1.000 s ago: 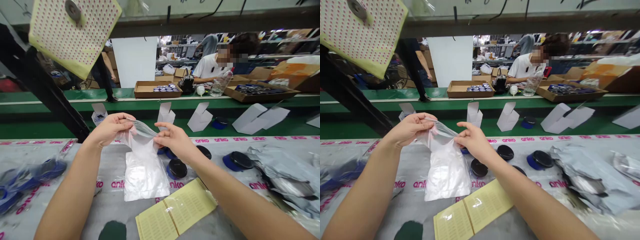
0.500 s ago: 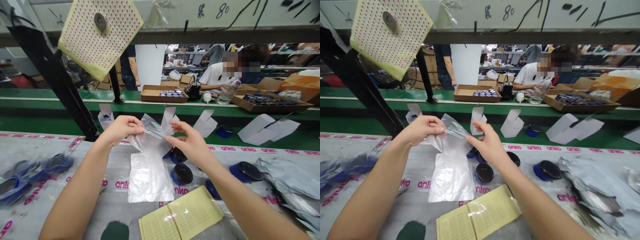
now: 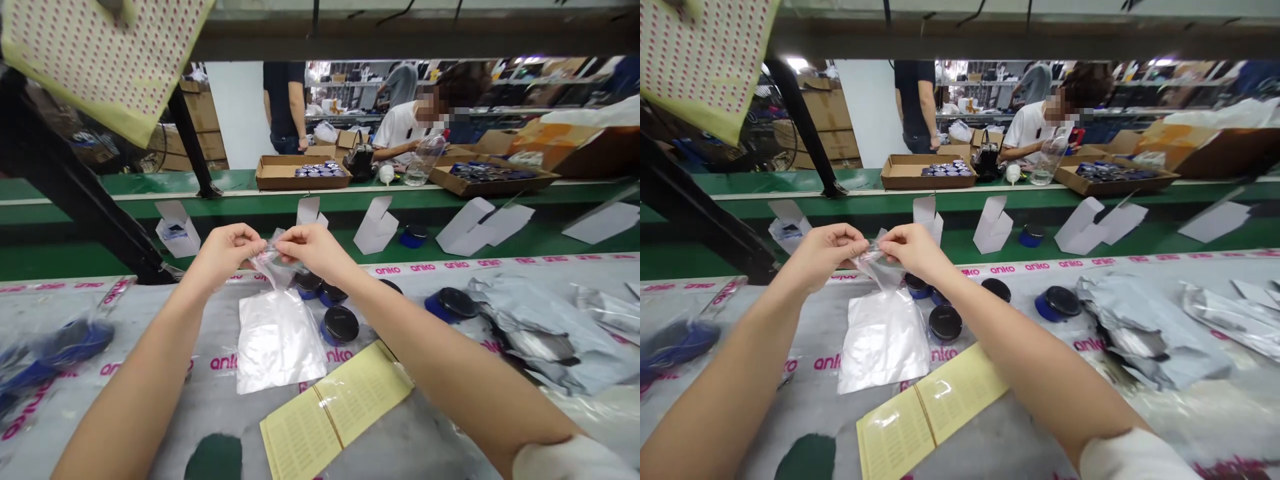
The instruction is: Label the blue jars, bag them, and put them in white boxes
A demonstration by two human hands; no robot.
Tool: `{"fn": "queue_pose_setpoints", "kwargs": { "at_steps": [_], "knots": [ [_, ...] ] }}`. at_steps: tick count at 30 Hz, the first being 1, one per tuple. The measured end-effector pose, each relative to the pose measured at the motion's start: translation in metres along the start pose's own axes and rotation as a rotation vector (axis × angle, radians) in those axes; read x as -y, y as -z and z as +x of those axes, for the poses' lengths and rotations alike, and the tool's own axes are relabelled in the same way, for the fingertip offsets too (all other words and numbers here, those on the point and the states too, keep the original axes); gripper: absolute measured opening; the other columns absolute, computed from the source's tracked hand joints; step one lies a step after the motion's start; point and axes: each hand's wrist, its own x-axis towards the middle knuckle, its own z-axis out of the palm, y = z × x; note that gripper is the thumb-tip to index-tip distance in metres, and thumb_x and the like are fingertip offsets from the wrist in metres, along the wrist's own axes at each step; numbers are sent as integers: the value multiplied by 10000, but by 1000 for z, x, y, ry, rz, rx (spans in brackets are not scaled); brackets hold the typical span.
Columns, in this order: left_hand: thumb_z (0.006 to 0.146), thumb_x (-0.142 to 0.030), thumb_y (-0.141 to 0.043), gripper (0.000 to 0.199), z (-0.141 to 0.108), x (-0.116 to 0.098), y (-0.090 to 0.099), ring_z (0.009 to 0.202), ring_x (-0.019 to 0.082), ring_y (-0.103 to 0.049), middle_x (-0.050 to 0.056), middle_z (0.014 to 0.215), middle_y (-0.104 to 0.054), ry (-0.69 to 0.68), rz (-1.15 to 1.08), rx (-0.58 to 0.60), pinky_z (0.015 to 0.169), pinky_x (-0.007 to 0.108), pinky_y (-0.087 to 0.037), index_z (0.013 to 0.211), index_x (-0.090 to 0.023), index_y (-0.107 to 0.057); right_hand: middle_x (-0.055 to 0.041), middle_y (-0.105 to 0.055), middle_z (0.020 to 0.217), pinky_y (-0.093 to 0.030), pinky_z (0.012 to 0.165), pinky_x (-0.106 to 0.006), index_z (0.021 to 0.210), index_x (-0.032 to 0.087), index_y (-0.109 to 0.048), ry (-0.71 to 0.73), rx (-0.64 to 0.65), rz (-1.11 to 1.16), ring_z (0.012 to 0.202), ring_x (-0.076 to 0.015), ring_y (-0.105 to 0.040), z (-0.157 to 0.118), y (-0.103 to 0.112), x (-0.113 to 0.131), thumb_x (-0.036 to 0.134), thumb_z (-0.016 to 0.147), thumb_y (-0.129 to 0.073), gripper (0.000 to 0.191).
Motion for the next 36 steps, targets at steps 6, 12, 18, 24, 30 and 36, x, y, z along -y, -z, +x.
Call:
{"fn": "queue_pose_setpoints", "kwargs": {
  "at_steps": [6, 12, 18, 24, 30, 36],
  "knots": [
    [728, -307, -783, 206, 10, 5, 5, 589, 151, -646, 0, 626, -696, -111, 36, -329, 538, 254, -571, 771, -185, -623, -125, -745, 1155, -497, 999, -511, 1126, 192, -752, -18, -1, -325, 1127, -308, -657, -22, 37, -17, 336, 770, -799, 387],
    [712, -289, -785, 189, 13, 12, 14, 614, 161, -649, 9, 699, -720, -128, 182, -356, 593, 264, -527, 847, -189, -697, -166, -738, 1176, -301, 1115, -724, 1149, 196, -749, -58, 124, -591, 1266, -454, -586, -34, 36, -32, 189, 576, -914, 596],
    [759, -350, -724, 162, 12, 29, -17, 689, 181, -627, 23, 712, -697, -161, 262, -181, 644, 286, -465, 760, -189, -708, -107, -656, 1348, -568, 960, -479, 1444, 262, -583, -40, 2, -63, 1118, -272, -685, -52, 32, -1, 342, 844, -688, 614],
    [759, -319, -678, 134, 5, 30, -41, 661, 166, -605, 15, 689, -682, -148, 166, -114, 613, 273, -463, 728, -189, -679, -92, -728, 1205, -546, 999, -444, 1473, 227, -494, -71, -98, 145, 1074, -251, -704, -53, 18, 4, 294, 638, -882, 923],
    [788, -414, -729, 242, 6, 22, -31, 685, 153, -631, 15, 774, -684, -141, -177, -355, 549, 231, -484, 857, -196, -649, -89, -746, 1222, -561, 946, -434, 1192, 233, -719, -101, -71, 341, 1061, -254, -709, -49, 13, -5, 364, 690, -878, 542],
    [800, -302, -741, 124, 1, 17, -31, 848, 178, -679, 22, 864, -727, -362, 3, -471, 782, 279, -547, 864, -207, -694, -78, -752, 1165, -598, 746, -349, 1470, 298, -455, -282, 26, 502, 915, -224, -731, -47, 11, 11, 332, 614, -953, 991]
  ]
}}
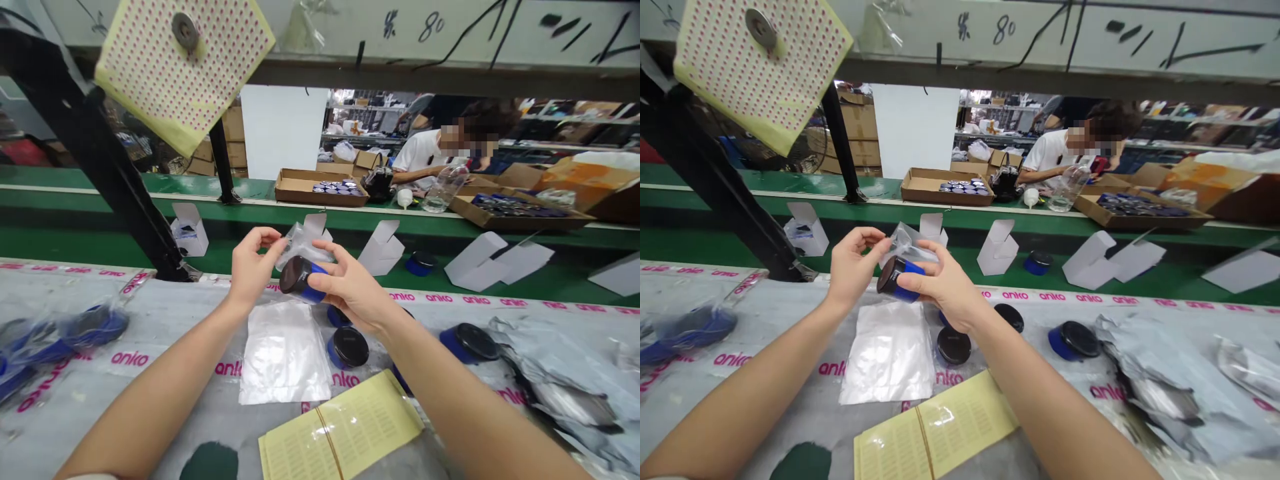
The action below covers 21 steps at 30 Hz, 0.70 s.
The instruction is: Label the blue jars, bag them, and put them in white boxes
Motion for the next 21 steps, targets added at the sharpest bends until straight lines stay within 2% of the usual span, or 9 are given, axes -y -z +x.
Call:
{"fn": "queue_pose_setpoints", "kwargs": {
  "at_steps": [2, 5, 6, 8, 13, 17, 21],
  "knots": [
    [786, -293, -747, 127, -5, -1, -3, 866, 193, -695, 27, 880, -753, 32, -9, 47, 780, 289, -554, 882, -211, -732, -62, -756, 1111, -593, 771, -355, 1463, 289, -469, -34, 20, 45, 910, -220, -723, 5, -2, 1, 368, 612, -960, 986],
    [785, -270, -705, 105, -8, 0, -6, 875, 208, -709, 39, 890, -776, 60, -44, 132, 773, 301, -559, 847, -207, -762, -66, -747, 1052, -567, 768, -332, 1214, 229, -688, -34, 65, 88, 888, -201, -686, 11, -1, -1, 464, 679, -908, 624],
    [782, -262, -695, 98, -8, 0, -6, 863, 207, -709, 40, 877, -776, 67, -57, 163, 771, 302, -557, 822, -203, -762, -68, -744, 1026, -558, 752, -321, 1104, 215, -732, -31, 74, 95, 876, -194, -671, 13, 0, -2, 486, 699, -890, 512],
    [773, -271, -705, 89, -7, 3, -6, 801, 189, -695, 34, 825, -761, 100, -109, 200, 748, 297, -552, 790, -194, -748, -64, -736, 951, -547, 721, -312, 964, 207, -757, -26, 61, 99, 846, -190, -647, 14, 4, -4, 504, 711, -876, 408],
    [747, -374, -787, 229, -11, 6, -14, 708, 148, -651, 10, 766, -706, 244, -365, 143, 684, 276, -548, 827, -185, -686, -25, -703, 825, -535, 656, -324, 845, 205, -668, 29, -86, 103, 762, -183, -633, 14, 12, -8, 553, 671, -890, 448],
    [773, -344, -792, 202, -19, 5, -22, 740, 137, -646, 6, 780, -694, 225, -424, 107, 748, 270, -545, 837, -187, -684, 18, -681, 781, -504, 624, -276, 845, 216, -582, 97, -185, 79, 730, -155, -632, 15, 12, -10, 530, 622, -927, 517],
    [780, -317, -803, 179, -23, 2, -23, 765, 133, -652, 5, 808, -698, 145, -450, 82, 760, 258, -537, 836, -188, -692, 26, -705, 856, -457, 573, -235, 949, 227, -581, 156, -258, 55, 721, -130, -618, 17, 12, -11, 442, 577, -969, 579]
  ]
}}
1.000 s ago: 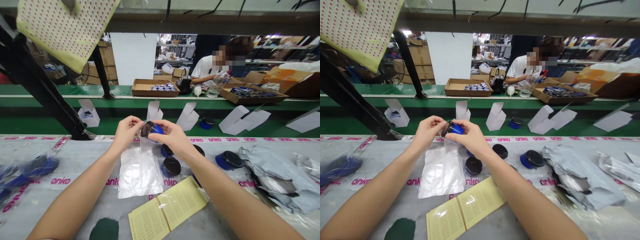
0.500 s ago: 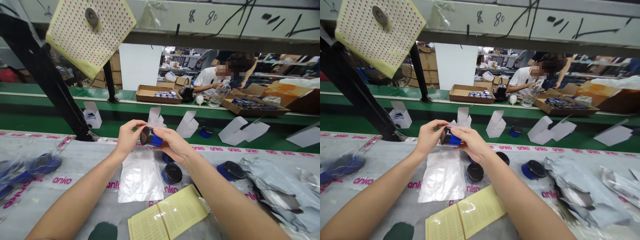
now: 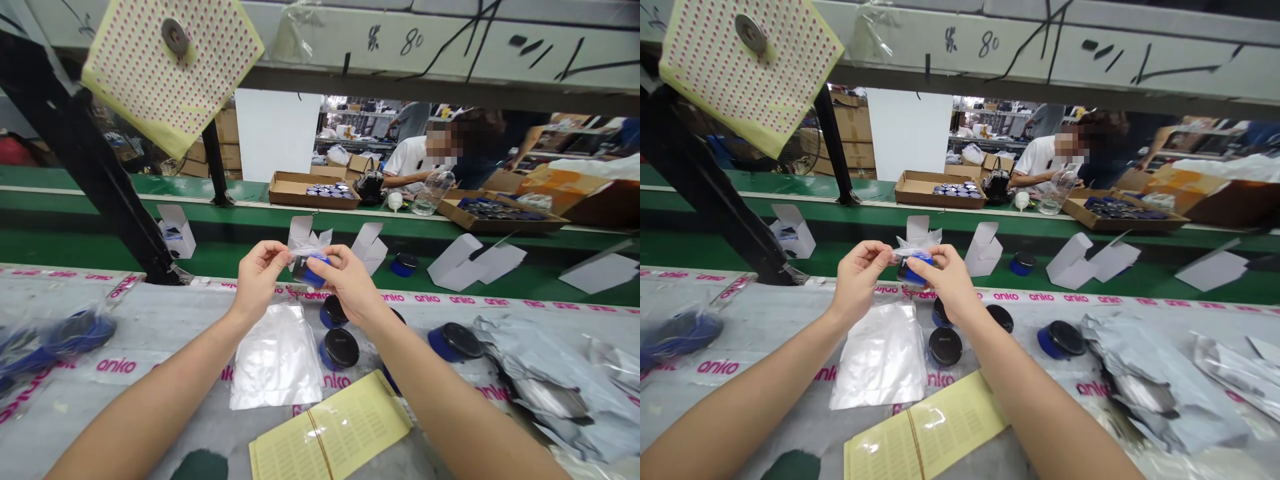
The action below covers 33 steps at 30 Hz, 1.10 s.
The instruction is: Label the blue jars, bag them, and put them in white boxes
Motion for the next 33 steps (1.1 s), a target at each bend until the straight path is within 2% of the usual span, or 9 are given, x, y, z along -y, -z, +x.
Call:
{"fn": "queue_pose_setpoints", "kwargs": {
  "at_steps": [4, 11, 15, 19, 22, 26, 29, 31, 33],
  "knots": [
    [819, -280, -764, 114, -2, 2, 0, 761, 139, -650, 14, 804, -704, -111, 110, 74, 728, 253, -526, 821, -183, -703, 9, -711, 903, -504, 564, -268, 1072, 235, -646, -23, -10, 53, 740, -153, -634, 4, 3, 1, 544, 601, -921, 626],
    [868, -252, -694, 67, -1, 11, 3, 720, 136, -630, -3, 768, -672, -108, 152, 66, 691, 254, -511, 847, -191, -676, 14, -650, 696, -492, 497, -252, 732, 199, -572, -97, 16, 82, 623, -135, -592, 4, 10, 3, 600, 552, -939, 572],
    [891, -190, -672, 59, -8, 8, 1, 819, 149, -636, 12, 847, -679, -281, 276, 122, 763, 266, -505, 834, -199, -681, 4, -654, 685, -490, 493, -233, 742, 209, -519, -82, -41, 100, 626, -135, -605, 6, 6, -2, 634, 523, -941, 638],
    [925, -139, -635, 124, -17, 9, -4, 853, 145, -626, 9, 865, -663, -423, 380, 150, 798, 263, -495, 827, -208, -669, 58, -628, 712, -513, 527, -220, 863, 244, -503, -11, -107, 115, 632, -115, -593, 9, -4, -6, 647, 560, -920, 654],
    [934, -149, -616, 115, -21, 13, -7, 830, 144, -622, 11, 863, -655, -371, 389, 194, 755, 257, -492, 845, -207, -658, 73, -626, 755, -562, 606, -242, 953, 259, -555, -8, -31, 98, 640, -102, -593, 7, -9, -1, 667, 633, -869, 606],
    [959, -223, -568, 93, -21, 6, -8, 763, 144, -606, 11, 854, -639, -201, 407, 159, 658, 252, -464, 883, -207, -620, -4, -693, 839, -603, 755, -289, 899, 189, -667, -107, 188, -27, 739, -131, -659, 3, -5, 13, 537, 629, -918, 507],
    [970, -282, -542, 112, -16, -11, -3, 672, 131, -582, -9, 801, -631, -93, 504, 221, 623, 255, -440, 889, -213, -577, -15, -671, 722, -566, 600, -269, 828, 161, -688, -158, 255, -203, 621, -128, -622, 7, 0, 13, 477, 690, -896, 403],
    [965, -297, -531, 119, -9, -23, 2, 611, 127, -562, -27, 732, -610, -27, 591, 275, 595, 255, -421, 881, -218, -558, 27, -582, 566, -437, 447, -223, 739, 176, -638, -141, 233, -338, 480, -98, -515, 13, -1, 5, 460, 797, -819, 342],
    [945, -277, -529, 105, 0, -31, 10, 563, 129, -551, -42, 659, -579, 50, 666, 304, 569, 255, -411, 859, -219, -548, 63, -509, 488, -326, 400, -208, 697, 198, -575, -110, 212, -461, 413, -80, -424, 21, -5, -5, 382, 861, -764, 310]
  ]
}}
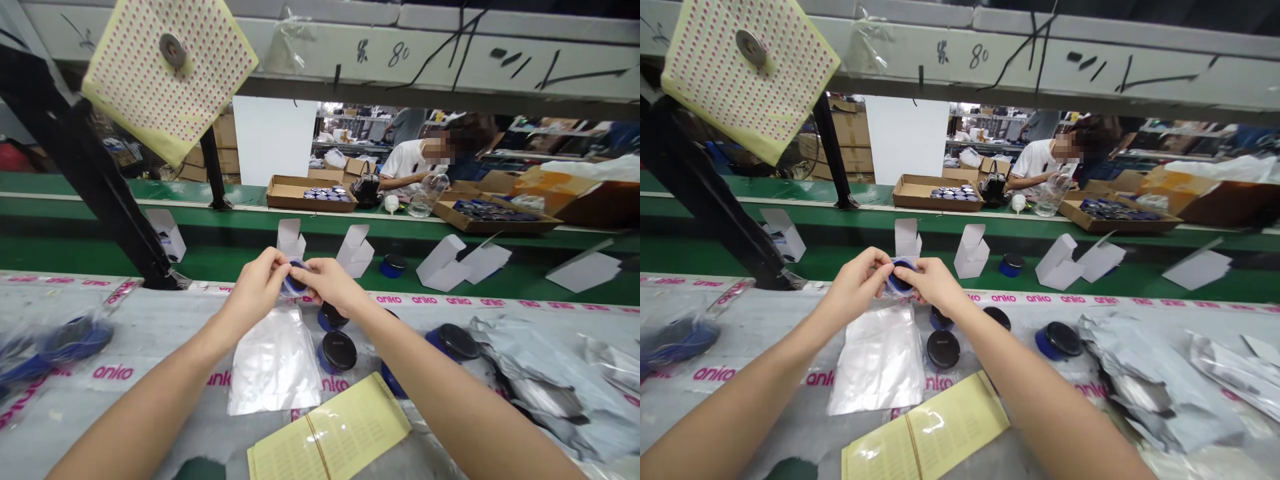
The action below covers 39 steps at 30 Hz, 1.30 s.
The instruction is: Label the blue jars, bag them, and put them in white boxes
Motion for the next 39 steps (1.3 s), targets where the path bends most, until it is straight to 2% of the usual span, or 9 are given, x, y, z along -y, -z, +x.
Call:
{"fn": "queue_pose_setpoints", "kwargs": {
  "at_steps": [4, 7, 10, 13, 21, 26, 30, 34, 39],
  "knots": [
    [869, -184, -552, 87, 12, 4, 25, 498, 131, -549, -57, 557, -542, 211, 87, 150, 527, 249, -399, 791, -214, -528, 44, -550, 510, -370, 485, -231, 670, 193, -576, 1, 47, -242, 465, -98, -470, 16, -6, -5, 215, 840, -747, 243],
    [840, -190, -570, 44, 16, 8, 39, 552, 155, -600, -40, 585, -581, 302, 111, 260, 521, 248, -413, 811, -214, -547, -33, -671, 696, -466, 644, -287, 742, 178, -679, 46, 104, -418, 683, -176, -613, 18, -6, -2, 303, 825, -772, 177],
    [842, -241, -593, 30, 17, 10, 44, 668, 168, -642, -21, 690, -628, 255, 68, 372, 614, 270, -486, 852, -213, -591, -72, -712, 1022, -501, 831, -341, 1065, 211, -725, 119, 162, -522, 993, -266, -646, 20, -13, -2, 410, 633, -915, 512],
    [859, -297, -601, 94, 19, 15, 44, 702, 167, -635, -7, 756, -663, 152, 18, 442, 658, 283, -486, 901, -216, -622, -76, -684, 1003, -509, 814, -366, 1017, 206, -723, 133, 218, -582, 993, -308, -640, 24, -24, -5, 379, 459, -977, 637],
    [797, -277, -671, 128, 31, 35, 41, 637, 166, -650, 10, 712, -717, 156, -118, 355, 579, 266, -459, 902, -207, -650, 60, -510, 587, -347, 484, -248, 721, 224, -554, 124, 314, -499, 511, -123, -476, 38, -21, -13, 531, 800, -742, 369],
    [828, -344, -692, 179, 31, 37, 52, 698, 180, -687, 45, 806, -755, 177, -48, 352, 577, 256, -486, 941, -206, -709, 62, -490, 605, -339, 575, -257, 609, 222, -411, 265, 233, -540, 605, -127, -461, 27, -26, -10, 303, 772, -802, 432],
    [754, -381, -790, 318, 31, 48, 59, 732, 198, -719, 70, 904, -795, 271, -70, 477, 544, 243, -511, 1026, -219, -772, -25, -601, 871, -407, 834, -334, 626, 218, -403, 406, 207, -648, 909, -201, -534, 3, -33, -12, 84, 834, -695, 383],
    [711, -321, -817, 276, 32, 56, 55, 735, 187, -725, 83, 978, -799, 359, -151, 649, 606, 266, -573, 965, -214, -800, -57, -582, 1024, -432, 856, -374, 851, 214, -571, 384, 212, -756, 955, -241, -566, -9, -30, -18, 74, 803, -725, 214],
    [724, -270, -796, 175, 33, 63, 49, 678, 198, -726, 96, 827, -779, 421, -252, 489, 628, 326, -614, 860, -167, -760, -157, -527, 1348, -501, 824, -408, 1442, 224, -479, 298, 254, -801, 1031, -313, -646, 5, -29, -16, 349, 709, -884, 847]
  ]
}}
